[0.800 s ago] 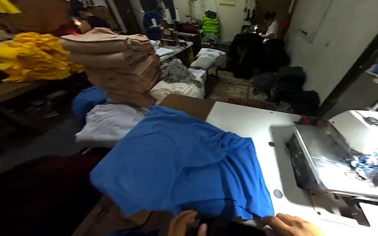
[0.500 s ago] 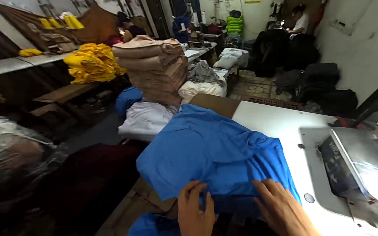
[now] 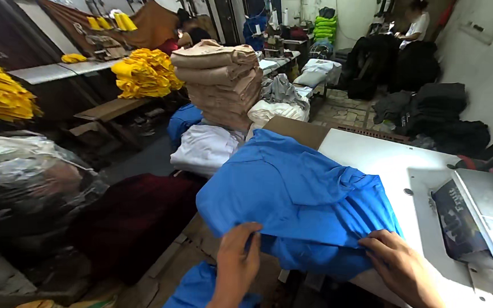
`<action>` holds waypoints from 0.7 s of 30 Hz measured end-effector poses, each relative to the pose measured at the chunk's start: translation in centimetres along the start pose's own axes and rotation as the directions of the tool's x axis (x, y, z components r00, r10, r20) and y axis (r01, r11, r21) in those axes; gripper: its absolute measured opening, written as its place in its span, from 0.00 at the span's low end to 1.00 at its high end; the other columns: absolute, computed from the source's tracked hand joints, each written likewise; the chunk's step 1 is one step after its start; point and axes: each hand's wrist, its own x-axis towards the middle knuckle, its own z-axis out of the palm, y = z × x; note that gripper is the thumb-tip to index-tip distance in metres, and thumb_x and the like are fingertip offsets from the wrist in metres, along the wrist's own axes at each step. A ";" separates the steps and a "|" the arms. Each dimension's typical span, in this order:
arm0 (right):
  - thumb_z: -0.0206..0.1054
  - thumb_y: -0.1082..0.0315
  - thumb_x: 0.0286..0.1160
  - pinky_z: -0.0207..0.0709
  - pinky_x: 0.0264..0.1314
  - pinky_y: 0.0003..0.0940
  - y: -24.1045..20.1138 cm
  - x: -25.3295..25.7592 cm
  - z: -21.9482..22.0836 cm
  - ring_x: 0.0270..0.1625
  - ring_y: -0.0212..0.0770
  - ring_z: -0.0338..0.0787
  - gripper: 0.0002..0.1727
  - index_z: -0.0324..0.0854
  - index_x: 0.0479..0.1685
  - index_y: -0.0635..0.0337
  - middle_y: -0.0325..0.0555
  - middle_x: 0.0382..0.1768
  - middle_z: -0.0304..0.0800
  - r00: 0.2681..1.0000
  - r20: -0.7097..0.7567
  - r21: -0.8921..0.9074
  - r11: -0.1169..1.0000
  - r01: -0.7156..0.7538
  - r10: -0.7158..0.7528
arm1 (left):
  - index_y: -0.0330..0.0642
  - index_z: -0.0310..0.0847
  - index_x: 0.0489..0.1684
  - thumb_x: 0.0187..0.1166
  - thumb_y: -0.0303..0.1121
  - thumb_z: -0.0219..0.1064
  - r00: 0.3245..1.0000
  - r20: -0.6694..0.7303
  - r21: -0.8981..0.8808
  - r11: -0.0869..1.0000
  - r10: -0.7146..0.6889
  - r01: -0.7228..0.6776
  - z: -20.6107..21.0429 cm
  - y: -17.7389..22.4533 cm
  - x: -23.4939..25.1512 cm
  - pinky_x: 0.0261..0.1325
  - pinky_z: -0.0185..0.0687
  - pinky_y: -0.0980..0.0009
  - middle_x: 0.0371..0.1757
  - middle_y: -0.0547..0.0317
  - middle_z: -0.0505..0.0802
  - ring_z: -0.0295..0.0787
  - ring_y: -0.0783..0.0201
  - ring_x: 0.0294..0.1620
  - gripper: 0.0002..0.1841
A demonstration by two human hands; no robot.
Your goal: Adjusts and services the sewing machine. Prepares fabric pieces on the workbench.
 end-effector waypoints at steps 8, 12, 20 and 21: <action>0.64 0.52 0.77 0.84 0.49 0.30 2.1 0.2 -0.3 0.48 0.30 0.88 0.15 0.93 0.44 0.49 0.38 0.43 0.89 0.981 0.029 0.308 0.931 -0.193 0.194 | 0.41 0.89 0.50 0.81 0.32 0.71 0.943 0.334 -0.081 0.996 0.004 0.025 0.6 -0.9 13.7 0.47 0.88 0.53 0.43 0.54 0.93 0.91 0.59 0.41 0.08; 0.66 0.51 0.78 0.84 0.50 0.28 2.8 0.1 0.1 0.48 0.29 0.88 0.15 0.93 0.45 0.49 0.39 0.44 0.90 0.976 -0.023 0.373 0.908 -0.191 0.215 | 0.41 0.90 0.46 0.76 0.32 0.71 0.958 0.226 0.127 0.970 0.176 -0.208 3.3 -0.2 12.2 0.58 0.84 0.44 0.56 0.46 0.89 0.86 0.45 0.59 0.08; 0.63 0.51 0.78 0.84 0.49 0.31 1.6 0.1 -0.6 0.47 0.31 0.88 0.17 0.92 0.47 0.50 0.38 0.43 0.89 0.966 0.027 0.269 0.928 -0.256 0.259 | 0.56 0.91 0.62 0.82 0.42 0.66 0.887 0.338 0.000 0.942 0.315 -0.335 5.6 2.9 6.0 0.64 0.85 0.55 0.70 0.53 0.85 0.83 0.54 0.68 0.15; 0.63 0.50 0.79 0.86 0.50 0.36 0.8 0.4 -1.1 0.49 0.35 0.89 0.18 0.91 0.51 0.50 0.41 0.46 0.90 0.966 0.036 0.196 0.946 -0.257 0.255 | 0.56 0.92 0.60 0.81 0.41 0.67 0.877 0.348 -0.003 0.936 0.331 -0.352 6.1 3.0 6.4 0.61 0.85 0.55 0.69 0.53 0.86 0.84 0.53 0.65 0.14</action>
